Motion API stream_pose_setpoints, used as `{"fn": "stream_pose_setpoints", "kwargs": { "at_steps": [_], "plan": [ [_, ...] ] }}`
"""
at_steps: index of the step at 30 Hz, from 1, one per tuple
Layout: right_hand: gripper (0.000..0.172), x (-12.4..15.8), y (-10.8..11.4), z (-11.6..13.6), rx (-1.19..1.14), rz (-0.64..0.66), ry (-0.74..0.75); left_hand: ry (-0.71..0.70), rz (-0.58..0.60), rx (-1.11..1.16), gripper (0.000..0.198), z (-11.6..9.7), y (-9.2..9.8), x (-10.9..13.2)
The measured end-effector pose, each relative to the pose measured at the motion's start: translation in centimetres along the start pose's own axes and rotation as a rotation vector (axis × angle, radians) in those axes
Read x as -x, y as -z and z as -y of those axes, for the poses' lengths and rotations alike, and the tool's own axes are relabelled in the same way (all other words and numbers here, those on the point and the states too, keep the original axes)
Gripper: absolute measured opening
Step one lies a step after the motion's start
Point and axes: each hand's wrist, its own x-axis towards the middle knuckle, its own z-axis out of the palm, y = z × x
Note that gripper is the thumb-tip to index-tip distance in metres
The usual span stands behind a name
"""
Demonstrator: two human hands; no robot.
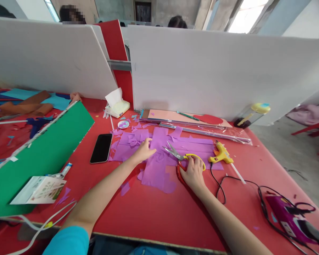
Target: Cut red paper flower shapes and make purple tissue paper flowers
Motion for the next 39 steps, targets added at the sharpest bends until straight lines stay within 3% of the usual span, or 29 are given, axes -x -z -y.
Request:
{"fn": "stream_pose_setpoints", "kwargs": {
  "at_steps": [4,8,12,16,19,24,31,34,38,39],
  "plan": [
    [0.048,-0.1,0.2,0.2,0.005,0.009,-0.01,0.013,0.027,0.118,0.051,0.1,-0.1,0.0],
    [0.045,-0.1,0.3,0.3,-0.009,0.004,-0.007,-0.094,0.12,0.146,0.047,0.3,0.1,0.1],
    [0.042,0.0,0.3,0.2,-0.011,-0.02,-0.012,-0.186,0.112,0.087,0.051,0.1,1.1,0.3],
    [0.043,0.0,0.2,0.1,-0.017,-0.043,-0.015,-0.302,0.003,0.019,0.06,-0.5,2.7,0.6],
    [0.045,0.0,0.1,0.0,-0.017,-0.043,-0.015,-0.466,-0.088,-0.157,0.059,-0.6,3.8,0.7],
    [0.044,0.0,0.1,0.0,-0.01,-0.07,-0.04,-0.656,-0.406,-0.316,0.055,-0.6,4.7,1.1],
    [0.045,-0.4,0.3,-0.6,-0.028,-0.093,-0.045,-0.812,-0.637,-0.37,0.058,-0.8,5.9,2.0],
    [0.046,-0.6,0.1,-1.1,-0.001,-0.079,-0.064,-0.733,-0.497,-0.23,0.055,-0.7,6.8,2.3],
    [0.046,-0.6,-0.3,-1.4,-0.004,-0.067,-0.069,-0.689,-0.133,0.271,0.056,0.3,7.6,1.6],
    [0.046,-0.6,-0.3,-1.4,-0.002,-0.06,-0.071,-0.673,-0.088,0.364,0.056,0.7,7.6,1.2]
  ]
}}
